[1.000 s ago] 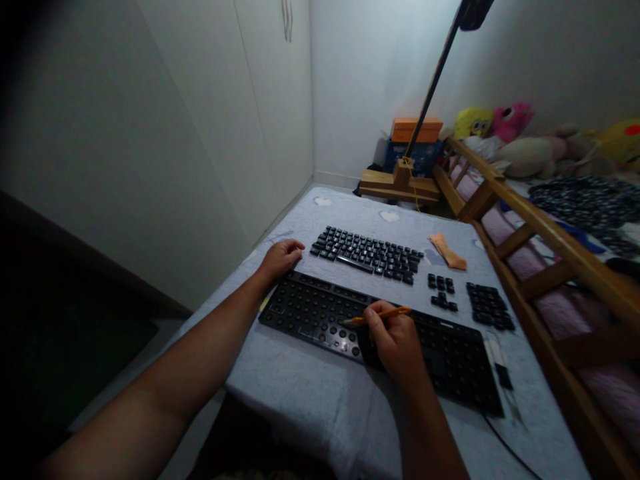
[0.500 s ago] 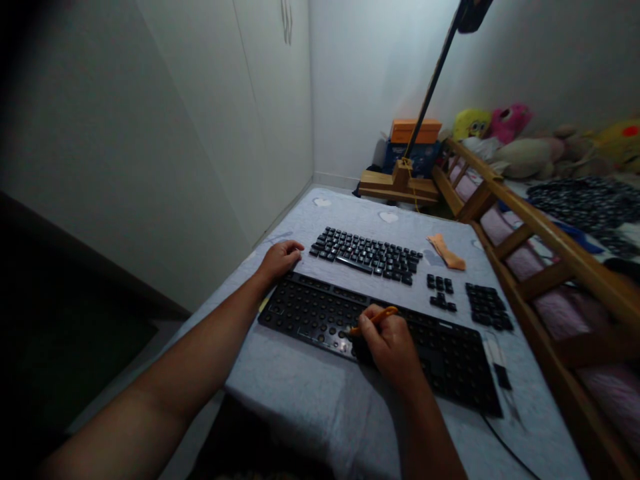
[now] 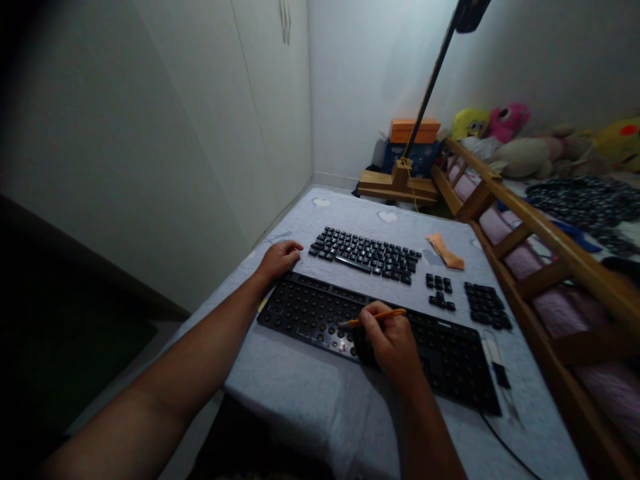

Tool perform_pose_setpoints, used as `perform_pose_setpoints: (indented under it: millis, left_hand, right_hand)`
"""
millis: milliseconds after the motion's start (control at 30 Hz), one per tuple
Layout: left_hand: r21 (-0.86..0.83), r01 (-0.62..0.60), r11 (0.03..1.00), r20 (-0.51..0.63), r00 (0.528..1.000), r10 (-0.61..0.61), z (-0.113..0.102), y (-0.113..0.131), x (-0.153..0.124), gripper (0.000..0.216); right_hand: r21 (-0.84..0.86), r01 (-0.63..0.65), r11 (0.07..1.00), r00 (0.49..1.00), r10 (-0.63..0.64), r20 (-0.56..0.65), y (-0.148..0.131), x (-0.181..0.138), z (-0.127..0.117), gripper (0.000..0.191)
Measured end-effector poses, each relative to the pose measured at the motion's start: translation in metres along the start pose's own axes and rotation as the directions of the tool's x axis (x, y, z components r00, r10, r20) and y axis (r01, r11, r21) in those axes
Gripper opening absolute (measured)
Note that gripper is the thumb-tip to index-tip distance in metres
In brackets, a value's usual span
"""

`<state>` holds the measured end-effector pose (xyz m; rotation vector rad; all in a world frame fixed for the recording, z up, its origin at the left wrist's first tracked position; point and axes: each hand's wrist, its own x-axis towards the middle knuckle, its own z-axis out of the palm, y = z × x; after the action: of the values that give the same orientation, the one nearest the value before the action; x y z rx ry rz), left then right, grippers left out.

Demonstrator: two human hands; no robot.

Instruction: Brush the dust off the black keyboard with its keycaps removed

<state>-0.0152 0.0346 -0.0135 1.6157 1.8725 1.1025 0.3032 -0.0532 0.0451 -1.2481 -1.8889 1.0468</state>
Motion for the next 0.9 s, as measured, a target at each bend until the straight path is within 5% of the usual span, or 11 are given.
perform_pose_setpoints:
  millis: [167, 500, 767, 900]
  left_hand:
    - [0.010, 0.013, 1.000, -0.007, 1.000, -0.013, 0.0005, 0.0009, -0.0003, 0.031]
    - [0.017, 0.010, 1.000, 0.002, 1.000, -0.010, -0.0005, 0.0012, 0.0004, 0.031]
    - [0.011, 0.016, 1.000, -0.008, 1.000, -0.016, 0.0002, 0.0001, 0.0004, 0.030]
    - [0.014, 0.007, 1.000, -0.004, 1.000, -0.007, -0.0002, 0.0005, 0.0002, 0.031]
  right_hand:
    - [-0.078, 0.033, 0.996, 0.999, -0.030, 0.042, -0.0030, 0.0015, 0.0009, 0.032]
    - [0.062, -0.033, 0.998, 0.984, 0.021, 0.174, 0.0008, -0.0029, 0.0008, 0.034]
    - [-0.018, -0.005, 1.000, 1.000, 0.005, 0.008, -0.0037, -0.0008, 0.0013, 0.034]
    - [-0.078, 0.032, 0.996, 0.997, -0.027, 0.065, -0.0048, 0.0011, 0.0028, 0.034]
